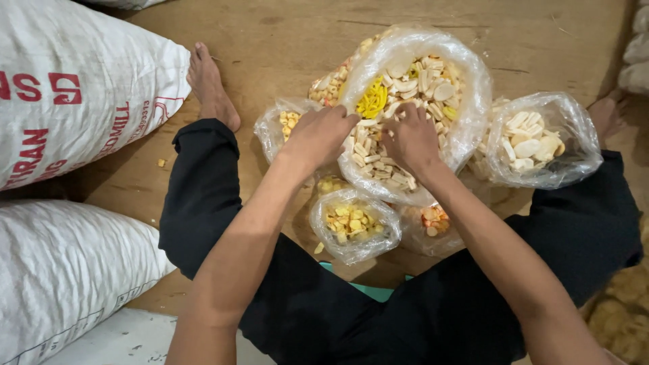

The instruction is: Mixing and packing various types of snacks from smaller bags into a larger central bag by hand.

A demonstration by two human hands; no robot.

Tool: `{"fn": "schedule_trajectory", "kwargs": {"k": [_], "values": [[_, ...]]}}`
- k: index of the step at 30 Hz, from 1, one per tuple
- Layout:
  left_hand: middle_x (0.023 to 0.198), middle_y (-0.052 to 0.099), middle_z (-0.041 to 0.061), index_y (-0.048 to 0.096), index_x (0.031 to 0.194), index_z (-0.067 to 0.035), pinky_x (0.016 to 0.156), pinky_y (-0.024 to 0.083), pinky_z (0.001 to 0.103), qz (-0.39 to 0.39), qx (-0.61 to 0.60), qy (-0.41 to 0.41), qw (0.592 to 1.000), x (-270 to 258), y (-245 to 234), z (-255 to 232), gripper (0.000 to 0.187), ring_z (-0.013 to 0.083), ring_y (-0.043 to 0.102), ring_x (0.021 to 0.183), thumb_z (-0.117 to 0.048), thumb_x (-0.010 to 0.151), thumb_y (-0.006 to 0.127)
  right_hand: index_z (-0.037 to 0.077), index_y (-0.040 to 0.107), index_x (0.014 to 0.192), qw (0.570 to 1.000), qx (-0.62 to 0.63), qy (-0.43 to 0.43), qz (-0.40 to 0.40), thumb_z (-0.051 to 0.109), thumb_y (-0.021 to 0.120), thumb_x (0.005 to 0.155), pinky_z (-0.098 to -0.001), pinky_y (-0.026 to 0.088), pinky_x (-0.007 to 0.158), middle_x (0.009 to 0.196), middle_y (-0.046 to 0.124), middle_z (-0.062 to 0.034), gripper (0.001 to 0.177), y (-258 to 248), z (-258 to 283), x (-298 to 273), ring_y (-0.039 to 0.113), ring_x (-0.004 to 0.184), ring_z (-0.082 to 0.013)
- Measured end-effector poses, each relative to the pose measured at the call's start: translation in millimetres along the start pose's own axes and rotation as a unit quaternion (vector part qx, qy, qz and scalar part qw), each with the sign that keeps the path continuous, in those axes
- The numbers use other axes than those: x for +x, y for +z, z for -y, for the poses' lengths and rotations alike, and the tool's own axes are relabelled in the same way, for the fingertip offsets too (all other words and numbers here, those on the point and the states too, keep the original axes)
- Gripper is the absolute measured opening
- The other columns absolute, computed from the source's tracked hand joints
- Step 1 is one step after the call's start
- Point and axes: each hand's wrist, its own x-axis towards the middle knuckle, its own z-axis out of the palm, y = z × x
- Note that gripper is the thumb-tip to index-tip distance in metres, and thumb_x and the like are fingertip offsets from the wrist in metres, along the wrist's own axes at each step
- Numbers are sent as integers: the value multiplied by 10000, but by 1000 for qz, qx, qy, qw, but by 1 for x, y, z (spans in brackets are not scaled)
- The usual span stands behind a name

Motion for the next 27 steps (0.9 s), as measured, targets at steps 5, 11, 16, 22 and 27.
{"fn": "schedule_trajectory", "kwargs": {"k": [5,11,16,22,27], "values": [[1126,669,186,611,1355,-76,861,567,580,-72,-73,34,994,-9,-42,-22,526,425,675,1082,-142,872,806,176,799,1074,953,297,54,-30,257,771,895,-433,546,846,1230,529,-120,199,-63,11,-2,593,1112,-340],[1044,714,179,705,1252,-92,833,584,532,-149,-184,86,968,-4,-29,-24,315,413,704,1022,-212,961,717,103,785,1060,816,559,148,17,180,769,879,-251,567,745,1173,617,-81,197,-85,29,-4,652,1003,-174],[973,725,200,744,1178,-78,833,581,526,-138,-188,81,969,-11,-33,-12,265,424,709,973,-169,930,729,73,788,1026,815,560,142,48,146,769,868,-237,558,679,1163,652,-100,175,-99,36,-9,659,972,-167],[1094,743,121,775,1144,-202,866,592,549,60,33,-161,985,-1,55,72,337,355,722,1079,-336,835,793,239,822,1040,990,94,20,99,275,758,860,-487,585,871,1165,597,-135,195,-5,-6,-2,616,1147,-396],[1088,758,155,783,1162,-178,790,572,631,173,13,-238,956,-12,65,65,446,424,732,1024,-339,746,805,227,693,1257,990,-34,65,117,302,668,908,-498,496,948,1214,471,-81,358,-6,11,-1,467,1183,-341]]}}
